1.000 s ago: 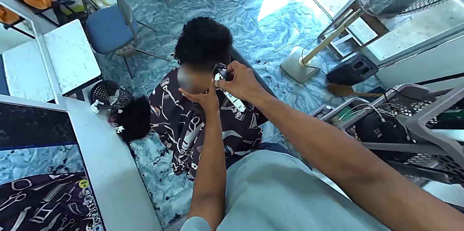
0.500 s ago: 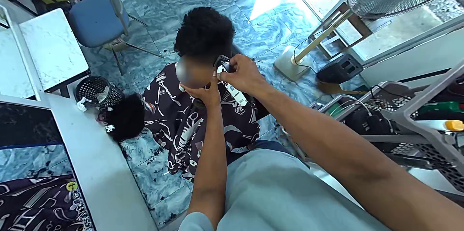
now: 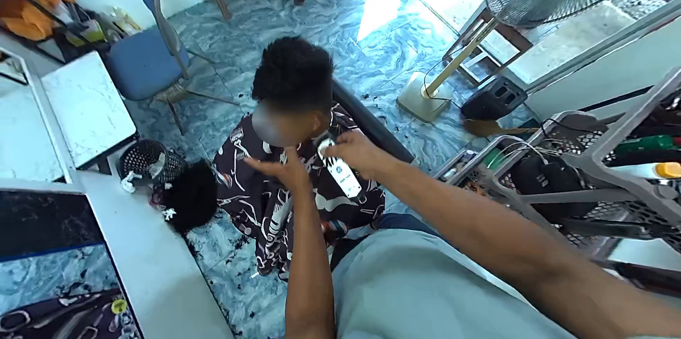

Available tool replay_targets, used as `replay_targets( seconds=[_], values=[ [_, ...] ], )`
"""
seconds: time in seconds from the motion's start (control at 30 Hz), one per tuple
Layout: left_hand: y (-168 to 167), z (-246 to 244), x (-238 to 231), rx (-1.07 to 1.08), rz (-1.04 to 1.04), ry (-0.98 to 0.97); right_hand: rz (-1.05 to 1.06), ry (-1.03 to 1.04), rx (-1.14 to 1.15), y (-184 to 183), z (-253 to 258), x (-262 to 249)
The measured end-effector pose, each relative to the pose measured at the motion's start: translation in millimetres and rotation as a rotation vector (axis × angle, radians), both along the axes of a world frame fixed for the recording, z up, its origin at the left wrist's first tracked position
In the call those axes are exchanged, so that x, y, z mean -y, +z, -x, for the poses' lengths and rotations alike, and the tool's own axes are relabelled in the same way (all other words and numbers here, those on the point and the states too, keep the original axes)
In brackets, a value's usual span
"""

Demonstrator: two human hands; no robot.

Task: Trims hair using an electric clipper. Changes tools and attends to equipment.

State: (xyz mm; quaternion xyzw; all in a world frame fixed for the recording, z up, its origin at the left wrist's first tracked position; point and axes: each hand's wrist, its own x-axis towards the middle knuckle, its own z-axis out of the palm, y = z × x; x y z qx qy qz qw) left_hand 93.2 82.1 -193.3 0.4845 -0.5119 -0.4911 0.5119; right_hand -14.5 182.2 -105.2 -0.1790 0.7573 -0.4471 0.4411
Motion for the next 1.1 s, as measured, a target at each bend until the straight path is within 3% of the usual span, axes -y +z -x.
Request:
replay_targets(
  seconds=[0.13,0.2,0.43,0.6,0.9,1.0,1.1],
  values=[
    [16,-53,-27,0.035,0.318,0.032,0.147,-0.005,0.252,-22,-20,23],
    [12,-75,-37,0.091,0.377,0.002,0.199,-0.038,0.312,-24,-19,43],
    [-29,-155,-69,0.293,0.174,-0.070,0.340,-0.213,0.574,-20,-22,57],
    [-46,-197,-88,0.414,0.145,-0.093,0.354,-0.269,0.580,-20,-22,57],
    [-46,-193,-94,0.380,0.076,-0.036,0.397,-0.296,0.442,-19,-27,59],
    [-42,-187,-92,0.371,0.078,-0.044,0.326,-0.299,0.403,-19,-28,59],
    [-40,-184,-90,0.360,0.076,-0.038,0.417,-0.321,0.405,-17,-28,59]
  ],
)
